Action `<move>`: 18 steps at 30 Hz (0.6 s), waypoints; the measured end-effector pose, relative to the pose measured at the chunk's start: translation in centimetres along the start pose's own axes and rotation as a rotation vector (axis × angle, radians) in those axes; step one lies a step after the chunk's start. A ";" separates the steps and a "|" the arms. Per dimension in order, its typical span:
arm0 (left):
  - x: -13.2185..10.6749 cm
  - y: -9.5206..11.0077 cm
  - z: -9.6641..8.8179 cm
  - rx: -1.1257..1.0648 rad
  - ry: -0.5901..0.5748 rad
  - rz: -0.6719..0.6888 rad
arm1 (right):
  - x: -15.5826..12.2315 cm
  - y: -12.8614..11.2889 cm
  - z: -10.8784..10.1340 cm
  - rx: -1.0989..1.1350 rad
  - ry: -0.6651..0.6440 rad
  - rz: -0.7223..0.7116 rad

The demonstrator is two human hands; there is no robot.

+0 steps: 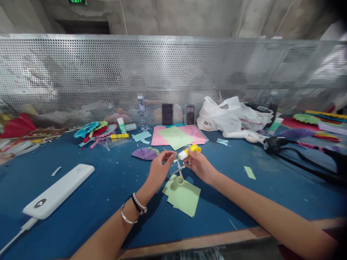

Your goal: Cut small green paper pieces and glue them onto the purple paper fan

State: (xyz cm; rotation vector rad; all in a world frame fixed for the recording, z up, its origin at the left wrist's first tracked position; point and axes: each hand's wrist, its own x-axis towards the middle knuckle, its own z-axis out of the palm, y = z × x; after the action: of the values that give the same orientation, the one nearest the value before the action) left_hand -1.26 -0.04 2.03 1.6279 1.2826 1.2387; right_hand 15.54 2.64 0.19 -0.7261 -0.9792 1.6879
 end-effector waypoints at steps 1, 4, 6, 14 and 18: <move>-0.1 0.0 0.0 0.059 -0.009 0.043 | -0.1 0.0 0.1 0.029 -0.036 0.044; -0.4 0.0 -0.1 0.169 -0.081 0.113 | -0.5 0.0 0.3 0.077 -0.119 0.121; -0.4 0.0 -0.1 0.166 -0.133 0.134 | -0.7 0.1 0.4 0.108 -0.147 0.154; -0.6 0.1 0.0 0.142 -0.198 0.135 | -0.5 0.2 0.2 0.166 -0.178 0.197; -0.5 0.1 -0.1 0.150 -0.201 0.139 | -0.6 0.3 0.2 0.164 -0.182 0.226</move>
State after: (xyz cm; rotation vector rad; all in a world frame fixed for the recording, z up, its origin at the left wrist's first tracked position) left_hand -1.31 -0.58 2.00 1.9245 1.1763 1.0477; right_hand 15.44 1.95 0.03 -0.5991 -0.8953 2.0344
